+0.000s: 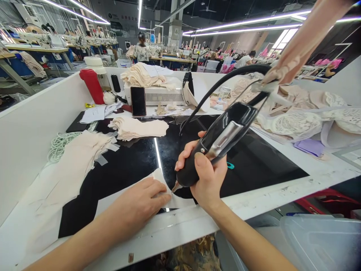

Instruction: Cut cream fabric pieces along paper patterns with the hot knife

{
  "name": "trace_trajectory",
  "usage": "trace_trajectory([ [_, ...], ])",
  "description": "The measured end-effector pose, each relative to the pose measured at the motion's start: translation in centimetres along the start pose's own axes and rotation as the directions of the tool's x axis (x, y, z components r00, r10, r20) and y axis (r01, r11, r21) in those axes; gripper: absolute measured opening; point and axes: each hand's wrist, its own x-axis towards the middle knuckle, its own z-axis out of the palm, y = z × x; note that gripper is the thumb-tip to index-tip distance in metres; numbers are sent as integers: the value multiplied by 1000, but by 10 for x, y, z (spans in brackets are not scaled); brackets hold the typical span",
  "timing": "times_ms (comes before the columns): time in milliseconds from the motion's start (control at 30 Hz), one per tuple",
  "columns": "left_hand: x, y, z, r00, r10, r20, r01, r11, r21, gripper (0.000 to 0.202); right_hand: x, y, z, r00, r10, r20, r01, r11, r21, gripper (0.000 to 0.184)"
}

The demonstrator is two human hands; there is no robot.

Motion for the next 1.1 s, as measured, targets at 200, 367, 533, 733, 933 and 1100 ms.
trace_trajectory([
  [200, -1, 0, 0, 1000, -9, 4, 9, 1000, 11, 32, -1, -8, -4, 999, -13, -33, 14, 1000, 24, 39],
  [367, -1, 1, -2, 1000, -12, 10, 12, 1000, 26, 30, -5, -5, -3, 1000, 4, 6, -4, 1000, 31, 36],
  [533, 0, 1, -3, 1000, -11, 10, 11, 999, 43, 29, -3, -7, -4, 1000, 14, -13, -14, 1000, 6, 31],
  [733, -1, 4, -1, 1000, 4, -29, -3, 1000, 15, 30, -4, -21, -12, 996, -37, -81, 37, 999, 4, 35],
  [933, 13, 18, 1, 1000, -2, 9, 2, 1000, 0, 26, -10, -23, -21, 998, -24, -63, 23, 1000, -16, 39],
  [1100, 17, 23, 7, 1000, -5, 26, 4, 999, 46, 23, -11, -21, -24, 998, -18, -61, 17, 1000, -18, 40],
])
